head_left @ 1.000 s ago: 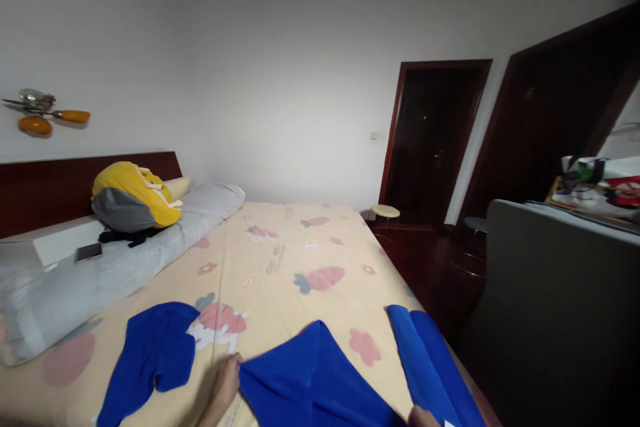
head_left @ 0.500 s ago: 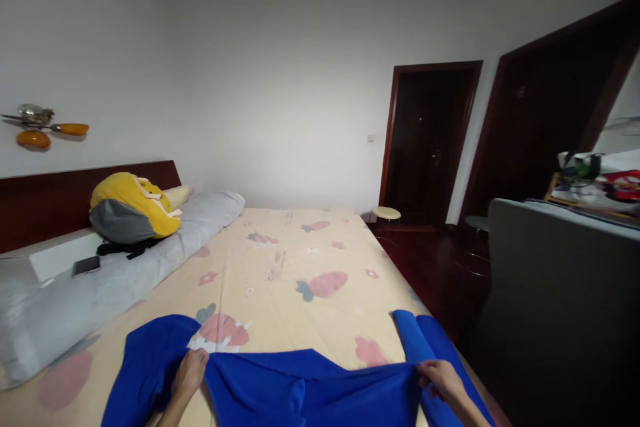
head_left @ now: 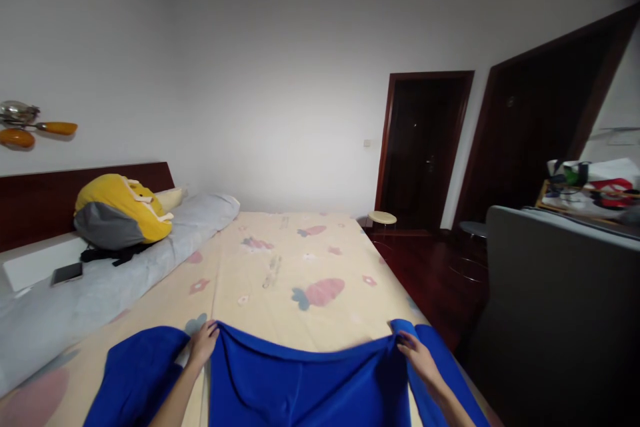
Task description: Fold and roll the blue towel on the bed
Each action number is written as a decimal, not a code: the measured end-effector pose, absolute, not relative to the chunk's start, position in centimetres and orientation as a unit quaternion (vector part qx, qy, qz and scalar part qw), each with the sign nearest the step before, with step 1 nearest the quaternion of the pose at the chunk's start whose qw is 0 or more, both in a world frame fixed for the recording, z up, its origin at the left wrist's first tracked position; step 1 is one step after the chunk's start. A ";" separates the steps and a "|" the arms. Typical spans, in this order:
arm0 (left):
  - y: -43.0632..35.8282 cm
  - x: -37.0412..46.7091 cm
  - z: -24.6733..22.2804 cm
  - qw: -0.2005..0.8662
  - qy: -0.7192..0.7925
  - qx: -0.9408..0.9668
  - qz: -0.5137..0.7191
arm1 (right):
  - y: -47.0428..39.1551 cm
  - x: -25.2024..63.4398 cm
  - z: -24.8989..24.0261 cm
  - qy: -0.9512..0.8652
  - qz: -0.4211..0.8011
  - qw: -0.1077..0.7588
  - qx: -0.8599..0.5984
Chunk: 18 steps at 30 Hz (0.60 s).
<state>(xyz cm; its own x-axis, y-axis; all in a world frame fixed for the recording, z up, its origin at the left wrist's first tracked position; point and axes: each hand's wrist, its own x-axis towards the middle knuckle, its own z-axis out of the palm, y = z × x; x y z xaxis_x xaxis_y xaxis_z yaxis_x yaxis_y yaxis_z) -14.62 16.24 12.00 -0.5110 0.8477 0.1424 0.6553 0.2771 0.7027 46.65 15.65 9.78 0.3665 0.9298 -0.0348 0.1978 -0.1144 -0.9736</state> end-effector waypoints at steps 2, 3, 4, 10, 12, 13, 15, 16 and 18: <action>16.7 -13.8 12.2 0.139 0.774 0.496 0.368 | 16.5 45.6 9.7 -0.450 0.351 0.515 -0.639; 16.7 -13.4 12.0 0.139 0.766 0.509 0.367 | 16.7 45.2 9.5 -0.455 0.351 0.518 -0.633; 16.4 -12.9 11.6 0.138 0.758 0.524 0.364 | 16.6 44.7 9.1 -0.463 0.350 0.517 -0.629; 11.5 -12.0 5.7 0.102 0.767 0.591 0.229 | 12.6 44.1 5.1 -0.613 0.205 0.269 -0.714; 9.5 -12.3 3.8 0.073 0.809 0.566 0.138 | 10.6 44.2 3.8 -0.613 0.184 0.226 -0.734; 8.6 -12.4 3.1 0.066 0.825 0.551 0.104 | 9.6 44.1 3.2 -0.608 0.184 0.216 -0.741; 7.4 -12.5 2.1 0.071 0.841 0.531 0.075 | 7.9 43.7 1.9 -0.603 0.177 0.199 -0.752; 7.1 -12.5 1.9 0.080 0.843 0.527 0.073 | 7.2 43.5 1.3 -0.604 0.167 0.196 -0.754; 6.9 -12.3 1.6 0.098 0.844 0.521 0.076 | 6.1 43.0 0.3 -0.615 0.143 0.197 -0.750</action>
